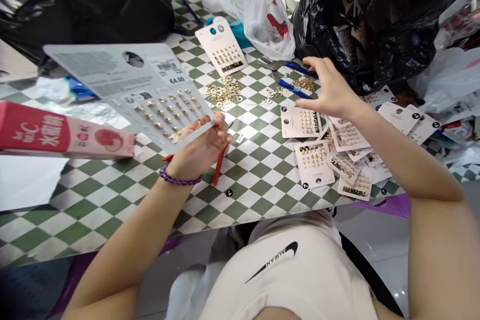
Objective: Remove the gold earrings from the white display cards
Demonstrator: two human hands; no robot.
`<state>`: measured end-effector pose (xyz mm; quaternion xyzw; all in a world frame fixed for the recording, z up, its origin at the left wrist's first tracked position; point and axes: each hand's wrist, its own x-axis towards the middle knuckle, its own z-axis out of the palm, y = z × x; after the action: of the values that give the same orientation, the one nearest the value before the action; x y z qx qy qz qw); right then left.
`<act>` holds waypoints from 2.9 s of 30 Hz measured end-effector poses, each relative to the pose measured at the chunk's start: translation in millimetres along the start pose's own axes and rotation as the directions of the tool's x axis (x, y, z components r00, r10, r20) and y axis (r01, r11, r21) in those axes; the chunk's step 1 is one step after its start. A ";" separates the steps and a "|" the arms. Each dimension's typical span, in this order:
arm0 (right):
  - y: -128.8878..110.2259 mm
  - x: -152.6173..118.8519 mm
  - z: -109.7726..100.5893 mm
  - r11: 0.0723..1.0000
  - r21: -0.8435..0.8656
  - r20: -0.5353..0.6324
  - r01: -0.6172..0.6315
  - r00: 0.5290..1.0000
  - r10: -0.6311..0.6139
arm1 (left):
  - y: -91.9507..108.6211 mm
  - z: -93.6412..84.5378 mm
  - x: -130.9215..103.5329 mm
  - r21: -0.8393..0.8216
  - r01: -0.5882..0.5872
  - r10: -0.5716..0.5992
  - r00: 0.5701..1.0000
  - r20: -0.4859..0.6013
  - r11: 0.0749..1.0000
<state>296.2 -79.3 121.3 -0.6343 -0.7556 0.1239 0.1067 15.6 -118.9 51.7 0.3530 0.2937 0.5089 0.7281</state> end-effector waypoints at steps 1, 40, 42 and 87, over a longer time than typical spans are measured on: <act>0.0 0.4 -3.2 0.995 -0.087 0.003 -0.043 0.999 0.044 | -0.2 0.2 -0.1 0.008 0.000 0.000 1.000 -0.004 1.000; 40.1 16.9 15.6 0.830 -0.465 -0.009 -0.307 0.939 0.343 | -7.7 2.5 -2.9 0.016 0.053 -0.054 0.997 0.051 0.998; 40.4 16.2 15.9 0.832 -0.464 -0.011 -0.303 0.942 0.337 | -7.8 2.3 -2.8 0.018 0.056 -0.057 0.997 0.047 0.998; 34.3 -6.6 23.1 0.956 -0.289 -0.259 -0.054 0.966 -0.024 | -17.2 -3.5 -2.2 0.023 0.070 -0.072 0.992 0.101 0.997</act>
<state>321.9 -81.4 88.4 -0.6595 -0.7402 -0.0730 0.1083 21.4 -124.2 35.9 0.3749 0.2736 0.4613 0.7562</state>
